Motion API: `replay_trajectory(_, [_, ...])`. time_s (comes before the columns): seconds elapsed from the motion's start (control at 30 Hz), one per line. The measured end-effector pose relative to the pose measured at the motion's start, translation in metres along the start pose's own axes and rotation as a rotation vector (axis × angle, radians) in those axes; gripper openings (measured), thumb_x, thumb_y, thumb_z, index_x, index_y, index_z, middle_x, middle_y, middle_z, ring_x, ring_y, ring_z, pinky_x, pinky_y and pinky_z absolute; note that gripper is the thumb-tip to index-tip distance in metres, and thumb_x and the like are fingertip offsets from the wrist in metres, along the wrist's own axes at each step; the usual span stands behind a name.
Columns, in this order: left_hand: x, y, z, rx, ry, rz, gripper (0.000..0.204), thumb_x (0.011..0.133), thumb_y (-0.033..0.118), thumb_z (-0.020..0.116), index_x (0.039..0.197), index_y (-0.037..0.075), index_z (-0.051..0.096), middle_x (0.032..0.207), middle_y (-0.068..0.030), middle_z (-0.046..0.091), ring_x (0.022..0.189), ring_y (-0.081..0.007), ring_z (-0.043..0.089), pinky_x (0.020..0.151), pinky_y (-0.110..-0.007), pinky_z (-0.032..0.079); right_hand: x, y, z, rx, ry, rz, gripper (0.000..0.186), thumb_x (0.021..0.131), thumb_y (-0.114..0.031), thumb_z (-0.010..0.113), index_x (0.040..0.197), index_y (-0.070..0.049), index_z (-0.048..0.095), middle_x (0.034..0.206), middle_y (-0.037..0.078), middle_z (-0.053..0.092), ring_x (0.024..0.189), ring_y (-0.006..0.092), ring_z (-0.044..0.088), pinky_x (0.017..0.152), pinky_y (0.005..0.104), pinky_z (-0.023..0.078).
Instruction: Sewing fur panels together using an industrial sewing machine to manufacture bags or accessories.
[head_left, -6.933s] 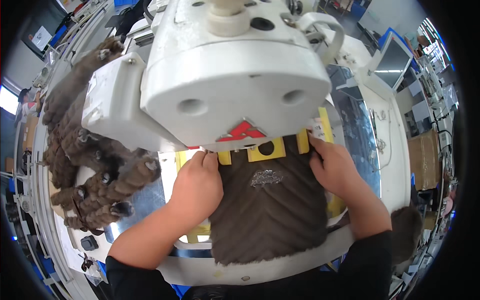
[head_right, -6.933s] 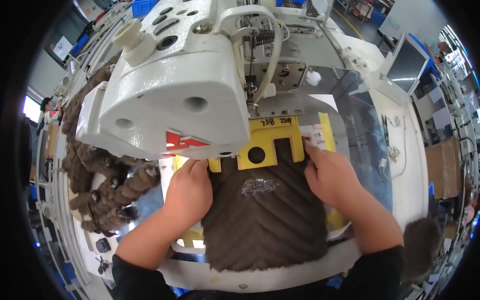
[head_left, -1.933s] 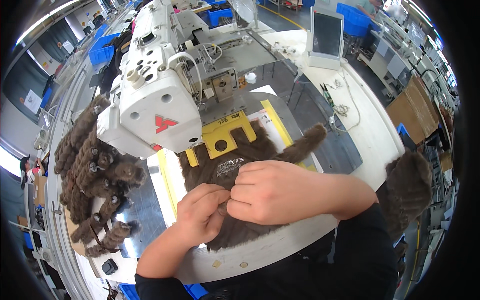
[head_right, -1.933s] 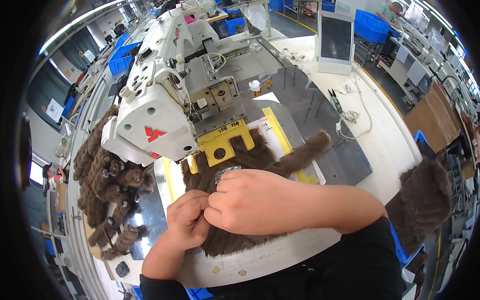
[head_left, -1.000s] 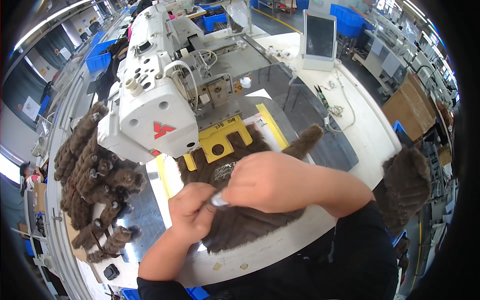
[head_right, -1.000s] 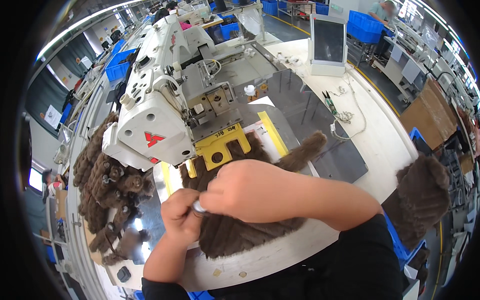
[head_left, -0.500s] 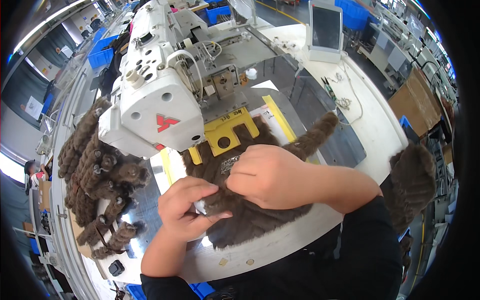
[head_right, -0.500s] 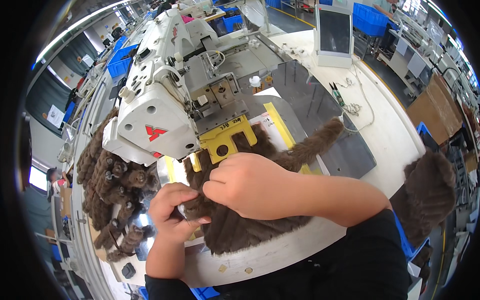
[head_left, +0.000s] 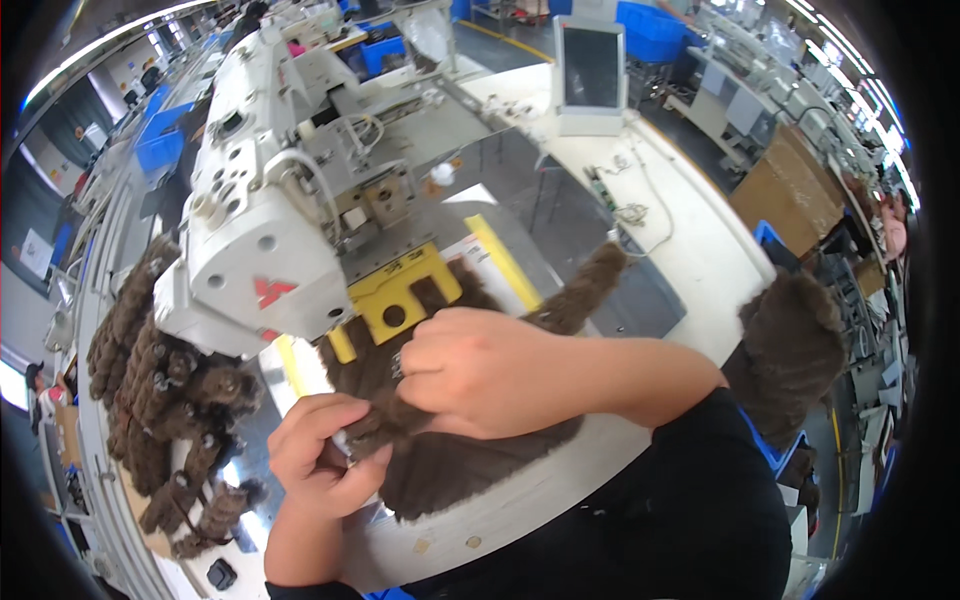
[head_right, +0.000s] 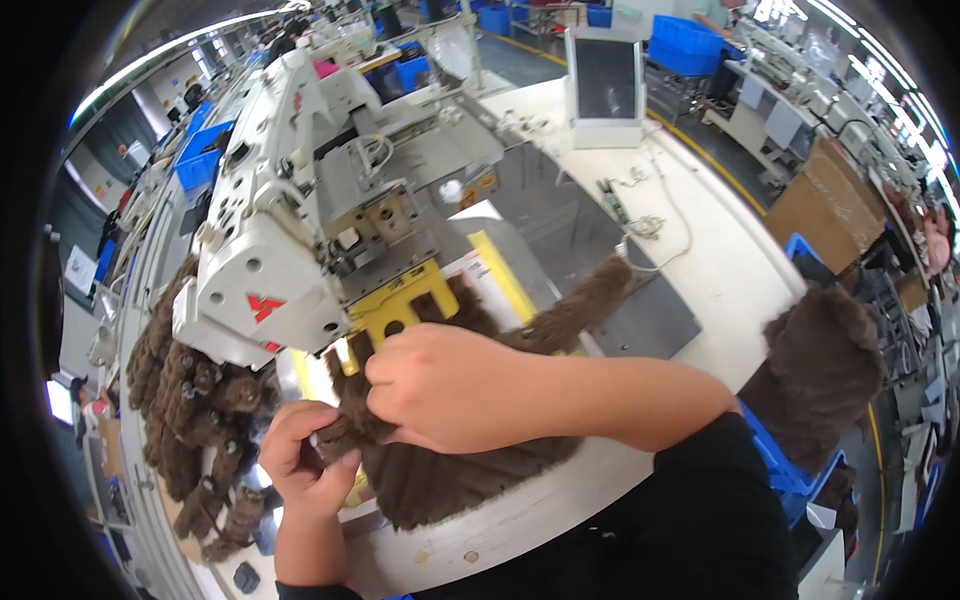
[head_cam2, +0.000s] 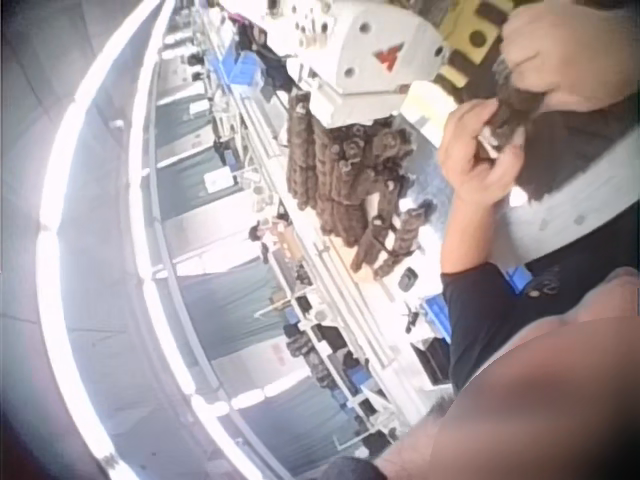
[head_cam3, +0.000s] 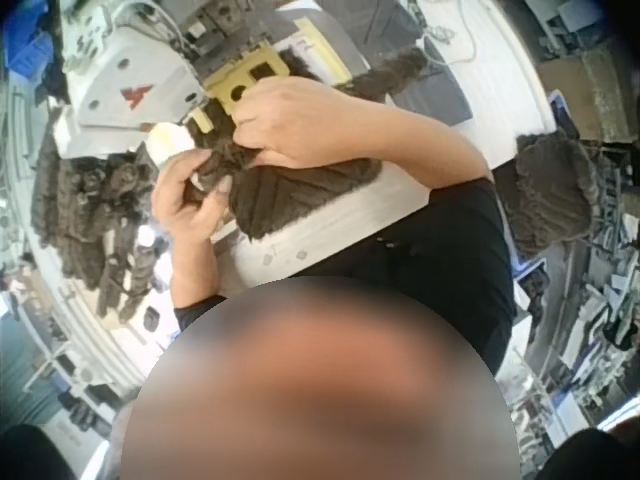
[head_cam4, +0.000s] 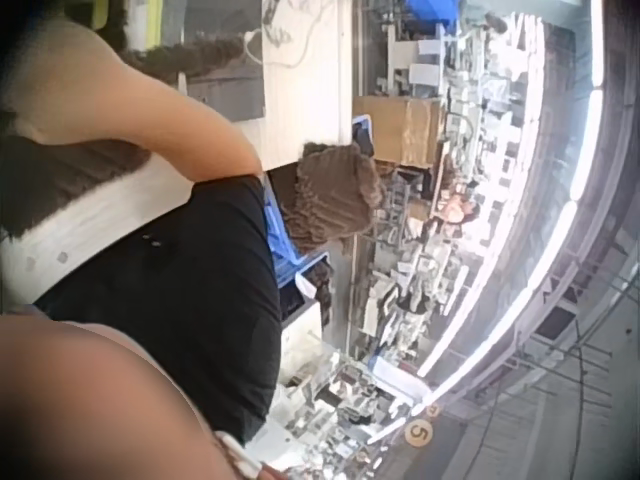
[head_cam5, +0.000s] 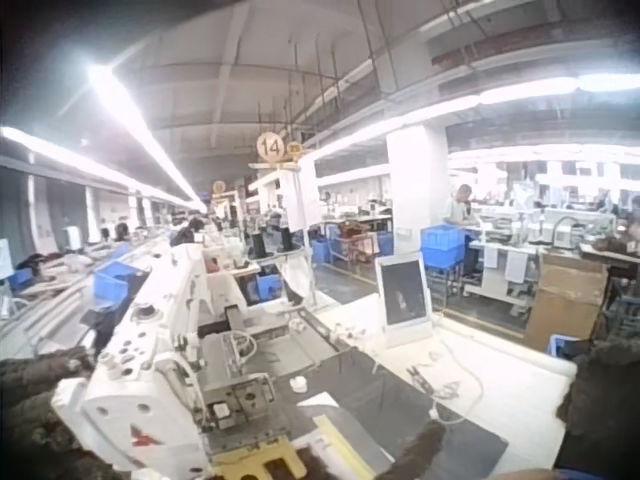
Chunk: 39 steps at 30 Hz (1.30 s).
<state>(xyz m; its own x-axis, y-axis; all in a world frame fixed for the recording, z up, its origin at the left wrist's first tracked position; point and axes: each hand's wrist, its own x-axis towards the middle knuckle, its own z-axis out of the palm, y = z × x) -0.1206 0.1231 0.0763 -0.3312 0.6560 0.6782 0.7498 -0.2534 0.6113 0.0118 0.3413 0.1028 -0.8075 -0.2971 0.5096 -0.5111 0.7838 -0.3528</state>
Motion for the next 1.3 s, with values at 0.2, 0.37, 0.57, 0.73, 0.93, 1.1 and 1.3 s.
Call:
replay_trajectory(0.2, [-0.004, 0.0, 0.002, 0.125, 0.019, -0.027, 0.035, 0.077, 0.024, 0.093, 0.093, -0.001, 0.075, 0.079, -0.0105, 0.07, 0.064, -0.0181, 0.064, 0.056, -0.027, 0.047, 0.0, -0.001, 0.004, -0.022, -0.054, 0.007, 0.022, 0.083, -0.021, 0.076, 0.073, -0.004, 0.067, 0.079, 0.009, 0.06, 0.082, 0.0301, 0.062, 0.076, 0.0399, 0.049])
replay_trajectory(0.37, [-0.008, 0.0, 0.006, 0.185, 0.058, 0.012, 0.034, 0.079, 0.026, 0.092, 0.091, -0.001, 0.074, 0.077, -0.0106, 0.069, 0.061, -0.0182, 0.062, 0.056, -0.027, 0.047, -0.002, -0.002, 0.004, 0.024, -0.107, 0.044, 0.022, 0.084, -0.02, 0.076, 0.077, -0.006, 0.061, 0.082, 0.008, 0.057, 0.082, 0.0292, 0.06, 0.074, 0.0405, 0.05])
replay_trajectory(0.57, [-0.001, -0.005, -0.001, 0.109, -0.05, -0.019, 0.041, 0.073, 0.031, 0.095, 0.087, 0.001, 0.072, 0.075, -0.0094, 0.068, 0.061, -0.0186, 0.063, 0.056, -0.028, 0.048, -0.003, -0.002, 0.001, 0.055, -0.186, 0.087, 0.024, 0.089, -0.022, 0.074, 0.078, -0.004, 0.062, 0.082, 0.01, 0.059, 0.082, 0.0313, 0.062, 0.075, 0.0411, 0.052])
replay_trajectory(0.73, [-0.004, -0.01, -0.002, 0.068, -0.071, -0.048, 0.042, 0.073, 0.032, 0.096, 0.084, 0.0, 0.07, 0.072, -0.0095, 0.068, 0.059, -0.0184, 0.063, 0.055, -0.028, 0.048, -0.001, -0.004, 0.0, 0.039, -0.236, 0.113, 0.026, 0.091, -0.025, 0.072, 0.078, -0.004, 0.064, 0.082, 0.011, 0.06, 0.083, 0.0328, 0.064, 0.075, 0.0423, 0.053])
replay_trajectory(0.93, [-0.011, -0.003, 0.008, 0.019, -0.07, -0.086, 0.04, 0.079, 0.032, 0.092, 0.078, 0.003, 0.064, 0.069, -0.0079, 0.066, 0.059, -0.0206, 0.062, 0.055, -0.031, 0.047, 0.0, -0.004, -0.002, 0.107, -0.492, 0.226, 0.028, 0.092, -0.027, 0.072, 0.083, -0.001, 0.065, 0.085, 0.013, 0.061, 0.087, 0.0359, 0.065, 0.076, 0.0454, 0.053])
replay_trajectory(1.1, [-0.013, -0.002, 0.02, 0.236, -0.146, 0.113, 0.034, 0.072, 0.019, 0.095, 0.08, 0.004, 0.065, 0.07, -0.0098, 0.065, 0.058, -0.0241, 0.063, 0.051, -0.032, 0.049, -0.005, -0.007, 0.0, 0.125, -0.263, 0.112, 0.023, 0.088, -0.023, 0.073, 0.09, -0.002, 0.064, 0.09, 0.013, 0.059, 0.081, 0.0356, 0.065, 0.072, 0.0454, 0.054])
replay_trajectory(1.3, [-0.013, -0.002, 0.022, 0.092, -0.085, -0.054, 0.034, 0.07, 0.012, 0.096, 0.092, 0.004, 0.07, 0.085, -0.0087, 0.072, 0.074, -0.0213, 0.071, 0.065, -0.031, 0.056, 0.001, -0.019, -0.001, 0.073, -0.219, 0.141, 0.018, 0.084, -0.016, 0.073, 0.092, -0.002, 0.064, 0.088, 0.012, 0.057, 0.081, 0.0336, 0.065, 0.071, 0.044, 0.053])
